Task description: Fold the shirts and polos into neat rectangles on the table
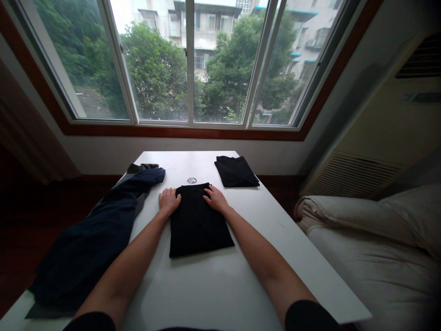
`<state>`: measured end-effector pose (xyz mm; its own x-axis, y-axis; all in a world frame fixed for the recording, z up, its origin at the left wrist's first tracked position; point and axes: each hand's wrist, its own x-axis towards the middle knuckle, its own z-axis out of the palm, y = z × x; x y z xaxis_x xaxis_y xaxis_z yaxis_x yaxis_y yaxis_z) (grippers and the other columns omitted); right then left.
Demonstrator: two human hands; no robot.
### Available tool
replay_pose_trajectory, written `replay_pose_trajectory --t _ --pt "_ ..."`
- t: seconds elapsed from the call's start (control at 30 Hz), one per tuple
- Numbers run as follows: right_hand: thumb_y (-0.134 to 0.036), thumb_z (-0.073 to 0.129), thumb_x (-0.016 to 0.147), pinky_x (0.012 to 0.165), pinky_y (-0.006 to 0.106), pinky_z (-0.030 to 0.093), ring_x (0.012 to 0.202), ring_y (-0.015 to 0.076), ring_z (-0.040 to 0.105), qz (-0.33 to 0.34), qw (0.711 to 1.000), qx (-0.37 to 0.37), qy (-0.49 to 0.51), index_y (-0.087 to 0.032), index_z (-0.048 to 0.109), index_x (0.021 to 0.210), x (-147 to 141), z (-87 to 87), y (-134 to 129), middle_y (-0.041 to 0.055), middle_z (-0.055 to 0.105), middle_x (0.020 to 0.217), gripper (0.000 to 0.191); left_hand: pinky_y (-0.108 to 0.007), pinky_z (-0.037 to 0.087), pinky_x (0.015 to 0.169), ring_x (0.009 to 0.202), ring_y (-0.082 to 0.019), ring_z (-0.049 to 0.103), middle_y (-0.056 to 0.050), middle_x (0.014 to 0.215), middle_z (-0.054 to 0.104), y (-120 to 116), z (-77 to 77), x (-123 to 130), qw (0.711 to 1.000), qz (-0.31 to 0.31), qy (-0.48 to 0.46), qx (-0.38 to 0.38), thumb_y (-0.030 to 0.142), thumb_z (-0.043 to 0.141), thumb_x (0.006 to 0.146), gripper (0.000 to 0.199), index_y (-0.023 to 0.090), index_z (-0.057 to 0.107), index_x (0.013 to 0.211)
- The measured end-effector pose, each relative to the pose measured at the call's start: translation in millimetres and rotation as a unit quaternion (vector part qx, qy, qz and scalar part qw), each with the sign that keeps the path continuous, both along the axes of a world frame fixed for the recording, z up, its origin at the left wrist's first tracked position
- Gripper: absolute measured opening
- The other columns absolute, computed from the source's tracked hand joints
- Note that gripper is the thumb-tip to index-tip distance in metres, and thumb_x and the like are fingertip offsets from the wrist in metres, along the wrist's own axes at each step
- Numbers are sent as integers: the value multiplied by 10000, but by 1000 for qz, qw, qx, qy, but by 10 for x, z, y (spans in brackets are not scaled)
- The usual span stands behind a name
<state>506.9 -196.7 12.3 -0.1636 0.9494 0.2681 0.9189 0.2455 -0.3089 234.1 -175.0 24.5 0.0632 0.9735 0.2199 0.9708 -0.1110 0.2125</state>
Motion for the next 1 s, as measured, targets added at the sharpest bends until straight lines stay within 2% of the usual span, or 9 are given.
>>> replay_pose_trajectory --t 0.4,0.63,1.0 --pt "-476 584 1014 1258 434 305 1525 283 380 -2 1000 -2 0 -230 593 1488 -5 4 -1 113 431 1637 534 -507 322 1175 1425 -332 430 -138 1471 597 -33 24 21 1000 7 1 6 443 457 1013 440 222 641 1346" --pt "-475 587 1013 1257 433 307 1522 288 384 0 1000 0 0 -228 595 1486 2 -8 9 118 431 1637 534 -522 309 1182 1463 -351 380 -137 1482 589 -32 10 13 1000 5 -5 8 448 459 1014 442 222 642 1347" --pt "-474 581 1014 1261 423 299 1520 282 387 -1 1000 1 2 -214 600 1482 -4 2 0 127 436 1632 536 -507 321 1171 1452 -346 393 -135 1495 580 -27 15 11 1000 5 -6 3 455 462 1009 460 219 629 1367"
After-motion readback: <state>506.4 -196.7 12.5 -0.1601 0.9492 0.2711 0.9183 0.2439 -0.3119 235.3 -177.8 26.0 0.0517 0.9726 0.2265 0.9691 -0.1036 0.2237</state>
